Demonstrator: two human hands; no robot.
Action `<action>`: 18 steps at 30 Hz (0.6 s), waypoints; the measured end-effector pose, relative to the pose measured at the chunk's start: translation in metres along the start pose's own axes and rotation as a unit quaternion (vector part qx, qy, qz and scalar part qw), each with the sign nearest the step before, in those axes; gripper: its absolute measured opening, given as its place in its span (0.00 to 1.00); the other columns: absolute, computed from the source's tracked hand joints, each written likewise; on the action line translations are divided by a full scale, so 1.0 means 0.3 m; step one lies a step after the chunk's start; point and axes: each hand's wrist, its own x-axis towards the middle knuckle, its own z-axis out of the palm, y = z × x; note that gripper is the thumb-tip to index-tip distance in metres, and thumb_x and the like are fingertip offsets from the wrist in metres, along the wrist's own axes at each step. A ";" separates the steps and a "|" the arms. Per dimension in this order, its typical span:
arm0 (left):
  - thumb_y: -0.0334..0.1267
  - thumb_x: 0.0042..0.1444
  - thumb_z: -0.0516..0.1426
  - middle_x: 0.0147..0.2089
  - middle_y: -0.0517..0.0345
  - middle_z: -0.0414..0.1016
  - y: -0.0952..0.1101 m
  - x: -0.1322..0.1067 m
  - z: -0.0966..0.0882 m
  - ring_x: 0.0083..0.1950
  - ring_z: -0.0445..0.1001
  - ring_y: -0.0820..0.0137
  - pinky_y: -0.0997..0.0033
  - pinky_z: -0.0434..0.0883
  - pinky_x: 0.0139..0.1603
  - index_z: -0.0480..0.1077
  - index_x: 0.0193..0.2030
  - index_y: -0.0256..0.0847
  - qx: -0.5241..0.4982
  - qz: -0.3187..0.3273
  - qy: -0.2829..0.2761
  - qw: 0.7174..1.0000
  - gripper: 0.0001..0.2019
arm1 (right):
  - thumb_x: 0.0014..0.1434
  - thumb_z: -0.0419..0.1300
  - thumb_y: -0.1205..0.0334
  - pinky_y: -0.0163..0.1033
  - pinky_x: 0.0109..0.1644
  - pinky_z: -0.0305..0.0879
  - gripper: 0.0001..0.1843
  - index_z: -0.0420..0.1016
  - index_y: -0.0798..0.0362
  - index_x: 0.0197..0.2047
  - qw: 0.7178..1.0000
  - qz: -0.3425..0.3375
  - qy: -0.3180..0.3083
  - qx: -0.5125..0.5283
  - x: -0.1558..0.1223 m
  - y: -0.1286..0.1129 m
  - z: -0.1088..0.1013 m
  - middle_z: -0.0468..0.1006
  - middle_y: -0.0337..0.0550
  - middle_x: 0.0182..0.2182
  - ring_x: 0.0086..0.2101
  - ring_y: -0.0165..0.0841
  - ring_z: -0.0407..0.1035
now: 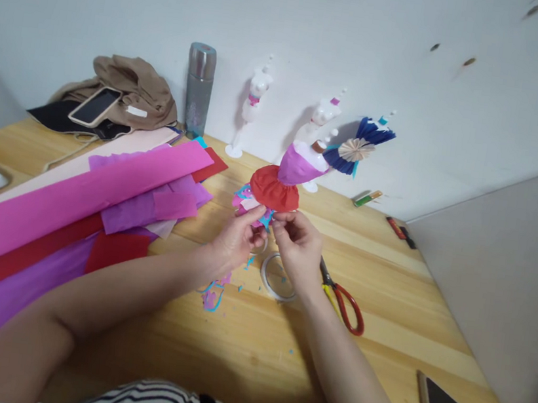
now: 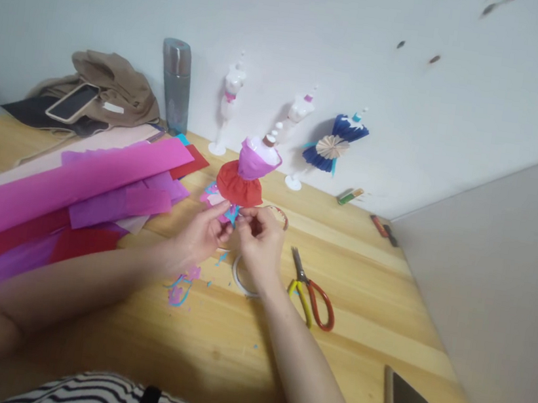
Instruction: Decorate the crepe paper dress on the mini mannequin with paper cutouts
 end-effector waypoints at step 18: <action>0.36 0.50 0.72 0.27 0.63 0.71 -0.020 0.002 -0.010 0.26 0.66 0.78 0.75 0.57 0.26 0.74 0.31 0.39 0.028 0.042 -0.008 0.999 0.12 | 0.50 0.66 0.54 0.38 0.29 0.55 0.14 0.67 0.49 0.22 0.997 0.013 0.062 -0.039 0.046 -0.045 0.035 0.66 0.32 0.18 0.23 0.28 0.58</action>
